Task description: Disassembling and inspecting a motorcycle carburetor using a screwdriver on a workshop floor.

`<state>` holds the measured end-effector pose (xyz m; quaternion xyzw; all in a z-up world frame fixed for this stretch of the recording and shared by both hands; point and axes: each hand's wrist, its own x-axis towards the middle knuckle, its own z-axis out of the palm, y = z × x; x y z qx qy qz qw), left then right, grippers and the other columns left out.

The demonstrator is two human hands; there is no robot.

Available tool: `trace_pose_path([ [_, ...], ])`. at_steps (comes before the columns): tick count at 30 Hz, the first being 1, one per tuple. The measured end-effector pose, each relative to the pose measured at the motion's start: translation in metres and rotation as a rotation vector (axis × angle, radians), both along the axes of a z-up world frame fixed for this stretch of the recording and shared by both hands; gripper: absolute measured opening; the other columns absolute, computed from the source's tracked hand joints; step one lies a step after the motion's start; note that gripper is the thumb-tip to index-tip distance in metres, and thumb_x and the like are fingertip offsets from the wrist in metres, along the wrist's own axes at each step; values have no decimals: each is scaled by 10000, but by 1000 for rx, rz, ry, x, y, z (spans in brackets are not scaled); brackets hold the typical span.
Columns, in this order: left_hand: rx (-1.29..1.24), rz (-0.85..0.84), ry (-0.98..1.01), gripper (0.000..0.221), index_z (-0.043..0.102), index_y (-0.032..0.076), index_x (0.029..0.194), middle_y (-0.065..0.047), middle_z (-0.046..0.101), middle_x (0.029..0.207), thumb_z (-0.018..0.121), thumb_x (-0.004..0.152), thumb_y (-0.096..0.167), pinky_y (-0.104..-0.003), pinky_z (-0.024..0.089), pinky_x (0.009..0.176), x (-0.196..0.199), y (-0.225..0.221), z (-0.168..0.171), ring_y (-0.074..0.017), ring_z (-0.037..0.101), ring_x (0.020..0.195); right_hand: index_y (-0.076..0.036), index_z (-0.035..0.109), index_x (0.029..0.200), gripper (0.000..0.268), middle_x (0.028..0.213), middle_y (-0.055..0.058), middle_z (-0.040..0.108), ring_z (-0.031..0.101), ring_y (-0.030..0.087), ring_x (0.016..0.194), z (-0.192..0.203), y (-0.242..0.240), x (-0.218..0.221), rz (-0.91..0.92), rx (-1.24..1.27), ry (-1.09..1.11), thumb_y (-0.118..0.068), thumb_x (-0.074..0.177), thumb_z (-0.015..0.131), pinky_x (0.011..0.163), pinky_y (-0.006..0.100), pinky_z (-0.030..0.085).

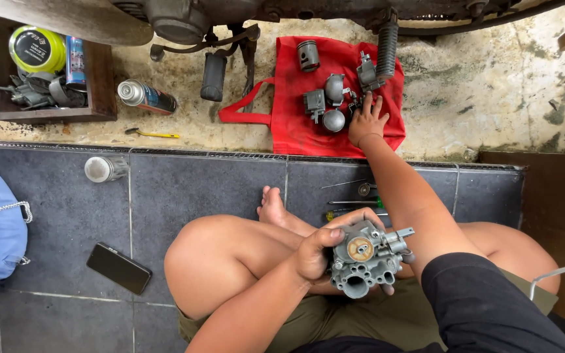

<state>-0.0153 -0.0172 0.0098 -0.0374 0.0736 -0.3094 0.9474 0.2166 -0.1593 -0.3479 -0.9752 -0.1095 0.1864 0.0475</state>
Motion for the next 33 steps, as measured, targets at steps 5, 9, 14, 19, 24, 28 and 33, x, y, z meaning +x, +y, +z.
trace_pose_path([
  [5,71,1,-39,573,463,-51,1337,-340,587,1299,629,948,335,-643,572,900,3,2,-6,-445,662,1138,-52,699,1192,342,1680,165,151,148,513,1479,10,-1,0,-62,128,7,-248,914,727,987,702,418],
  [9,46,-9,-18,573,452,-51,1342,-335,572,1314,641,936,308,-655,563,906,2,-2,-8,-458,647,1174,-80,718,1179,320,1674,169,156,161,516,1459,10,-2,2,-89,156,46,-255,912,741,999,705,413],
  [14,19,-8,-34,514,447,-65,1313,-359,600,1296,610,965,276,-572,593,873,2,-3,-9,-466,696,985,-128,766,1086,242,1661,147,246,373,444,1371,-1,-4,2,-133,270,-35,-280,898,768,979,574,484],
  [19,64,7,-29,551,457,-49,1333,-351,589,1311,635,945,299,-602,584,896,5,2,-7,-441,678,1081,-68,815,943,183,1508,170,519,559,394,1223,7,-12,7,-167,389,-186,-236,880,777,945,483,489],
  [24,47,59,-79,604,428,-35,1372,-381,539,1411,629,931,325,-597,584,918,15,14,3,-488,674,1064,-69,803,899,115,1071,116,672,662,298,886,57,-42,11,-316,625,-327,-176,872,833,800,396,541],
  [28,381,249,-147,868,449,-105,1301,-263,606,922,640,791,571,-471,624,546,25,16,33,-308,677,726,-173,797,1017,193,870,57,754,707,163,782,146,-58,-28,-338,861,172,-94,852,734,773,328,561],
  [33,265,324,185,697,566,-51,1324,-240,662,1161,650,869,471,-547,626,584,1,16,11,-434,678,982,-242,808,947,264,880,26,786,743,313,997,161,-90,-87,-56,290,336,-263,684,810,893,465,578],
])
